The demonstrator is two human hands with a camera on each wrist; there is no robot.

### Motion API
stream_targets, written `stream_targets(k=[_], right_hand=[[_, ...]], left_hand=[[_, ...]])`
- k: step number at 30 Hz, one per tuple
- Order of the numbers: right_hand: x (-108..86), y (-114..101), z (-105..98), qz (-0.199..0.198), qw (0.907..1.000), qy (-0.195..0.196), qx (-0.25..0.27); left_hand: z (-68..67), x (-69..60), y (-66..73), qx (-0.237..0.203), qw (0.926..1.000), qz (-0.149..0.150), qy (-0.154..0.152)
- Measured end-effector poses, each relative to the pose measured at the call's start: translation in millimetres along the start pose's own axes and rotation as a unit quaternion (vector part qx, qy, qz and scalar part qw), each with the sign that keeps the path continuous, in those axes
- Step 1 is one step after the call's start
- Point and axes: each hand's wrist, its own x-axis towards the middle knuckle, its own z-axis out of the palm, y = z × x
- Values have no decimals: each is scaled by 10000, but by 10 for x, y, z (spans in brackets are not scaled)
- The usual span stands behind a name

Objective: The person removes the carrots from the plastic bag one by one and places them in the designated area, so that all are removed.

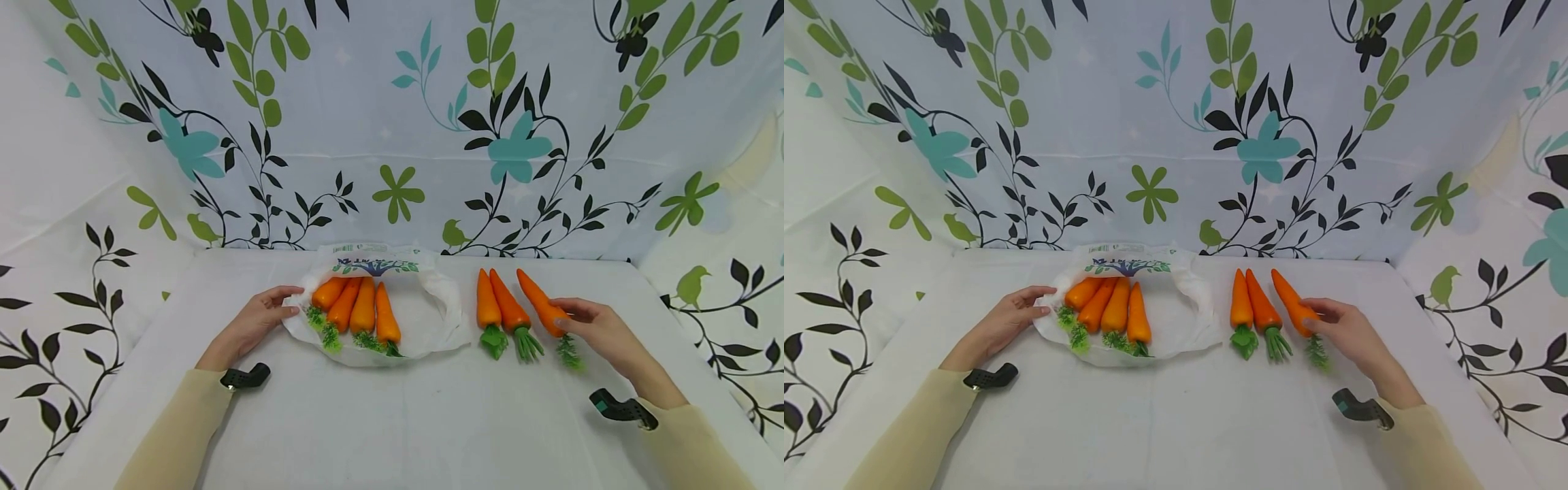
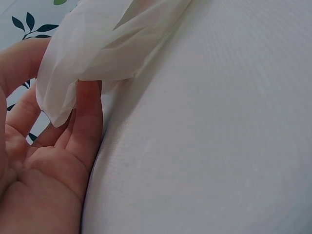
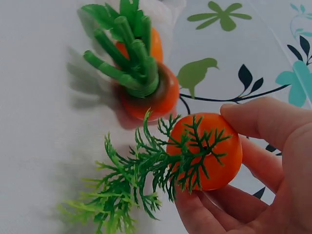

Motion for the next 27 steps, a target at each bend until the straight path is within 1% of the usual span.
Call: stream_targets(k=[3, 12, 16, 20, 27], right_hand=[[46, 32, 51, 21, 10000, 47, -81], [144, 69, 175, 91, 9990, 93, -431], [162, 54, 212, 99, 9985, 128, -528], [174, 24, 234, 23, 9976, 166, -671], [194, -8, 250, 74, 9981, 84, -602]], left_hand=[[1, -1, 5, -67, 10000, 19, -9], [-6, -2, -8, -14, 10000, 26, -35], [-2, -6, 4, -7, 10000, 12, -37], [-5, -11, 12, -31, 10000, 5, -43], [-7, -13, 14, 13, 10000, -27, -25]])
